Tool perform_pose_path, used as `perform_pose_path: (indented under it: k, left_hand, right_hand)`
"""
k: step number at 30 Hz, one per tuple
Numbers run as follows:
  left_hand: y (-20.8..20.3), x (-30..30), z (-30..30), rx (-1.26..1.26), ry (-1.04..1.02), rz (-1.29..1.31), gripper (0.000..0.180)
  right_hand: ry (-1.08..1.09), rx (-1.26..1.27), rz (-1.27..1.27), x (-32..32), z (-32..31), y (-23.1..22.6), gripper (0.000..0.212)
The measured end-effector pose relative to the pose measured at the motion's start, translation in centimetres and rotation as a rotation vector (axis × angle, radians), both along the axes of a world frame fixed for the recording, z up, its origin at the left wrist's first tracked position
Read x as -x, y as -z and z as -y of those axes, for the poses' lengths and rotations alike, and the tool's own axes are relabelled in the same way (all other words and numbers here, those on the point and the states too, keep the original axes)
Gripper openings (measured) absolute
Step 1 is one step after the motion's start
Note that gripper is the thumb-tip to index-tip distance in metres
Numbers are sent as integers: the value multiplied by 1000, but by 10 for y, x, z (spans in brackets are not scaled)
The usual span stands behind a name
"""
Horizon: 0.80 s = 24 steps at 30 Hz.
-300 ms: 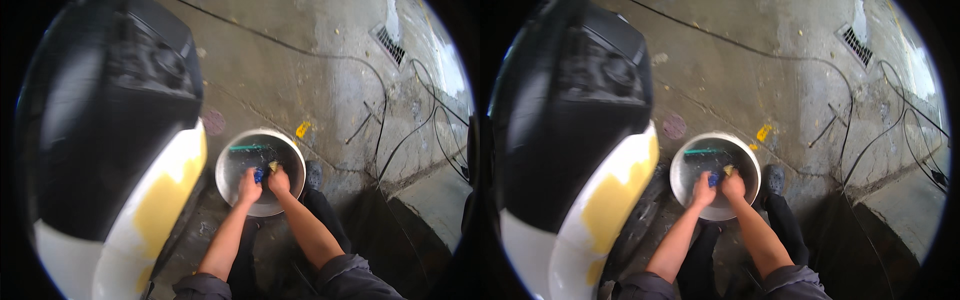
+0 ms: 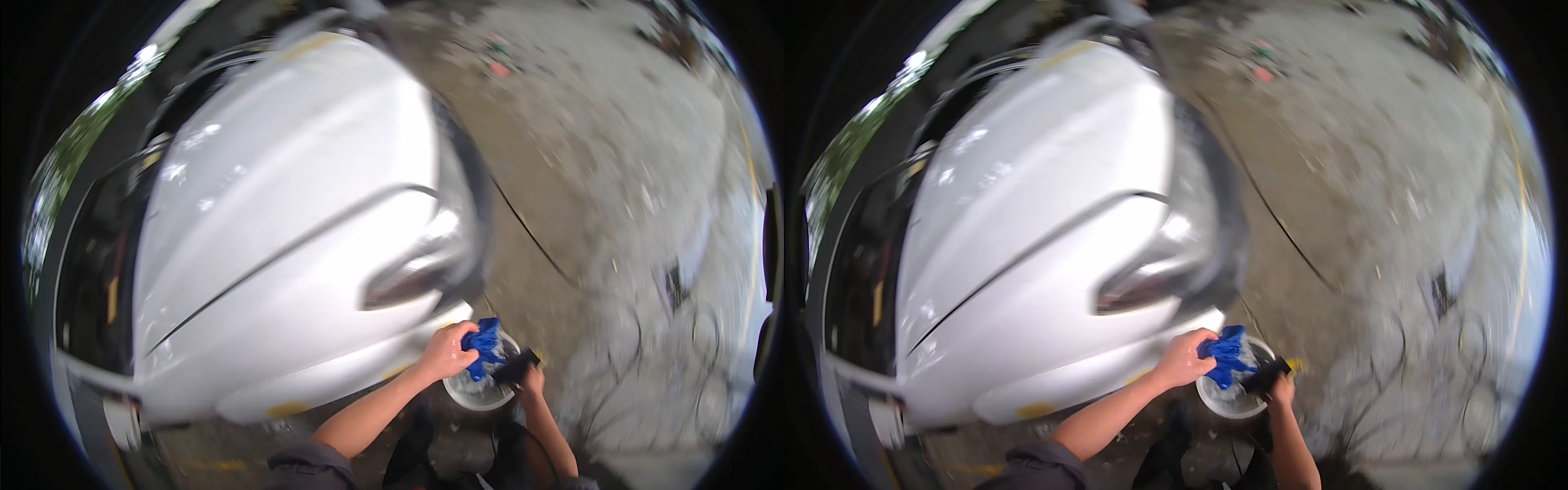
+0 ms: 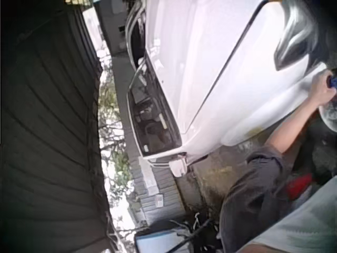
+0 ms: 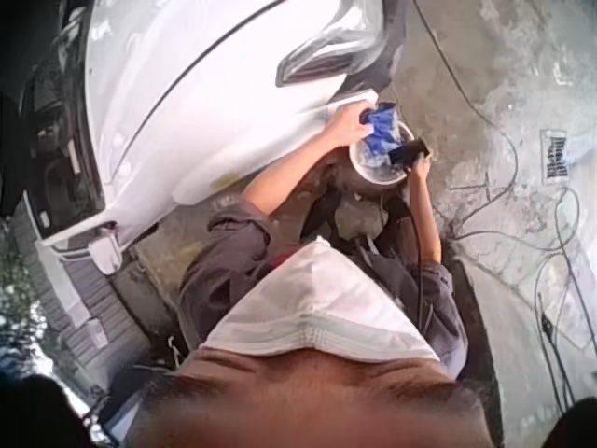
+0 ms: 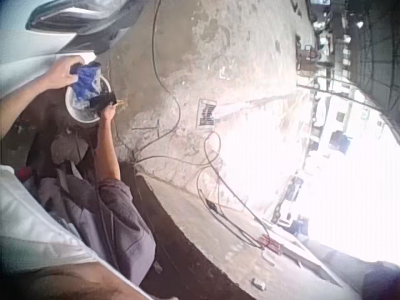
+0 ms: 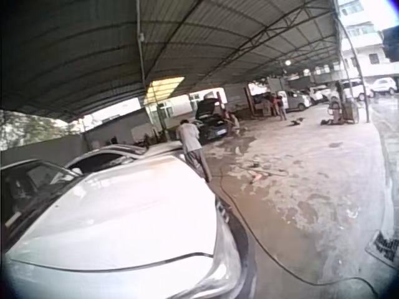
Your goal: The person sands the white car hood with a sanding block while holding a blue cloth. They repeatedly dip the sanding block into a bucket of water and continue sanding different sections of the hood.
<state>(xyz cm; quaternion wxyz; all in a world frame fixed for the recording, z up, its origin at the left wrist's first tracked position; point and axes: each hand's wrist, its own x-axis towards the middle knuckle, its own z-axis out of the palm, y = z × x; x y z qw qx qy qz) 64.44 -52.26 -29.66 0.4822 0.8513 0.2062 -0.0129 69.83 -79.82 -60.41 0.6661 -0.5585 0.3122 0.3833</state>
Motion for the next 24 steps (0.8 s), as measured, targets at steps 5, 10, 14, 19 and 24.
perform_pose_path:
  k: [5,10,14,19,24]
  left_hand:
    - [-254,-19,-123,-162,-193,557,32]
    - [-414,127,-266,-362,-557,727,42]
    - [-439,229,-359,-632,-826,659,47]
    - [-390,343,-460,-735,-1061,-361,52]
    - [-345,290,-502,-514,-1277,-520,104]
  right_hand:
    - [-87,17,147,-161,52,-82,43]
    - [-59,51,287,-217,67,-189,51]
    - [33,-123,270,-259,54,-245,47]
    - [99,-115,348,-297,38,-268,29]
    - [56,-62,391,-308,23,-285,29]
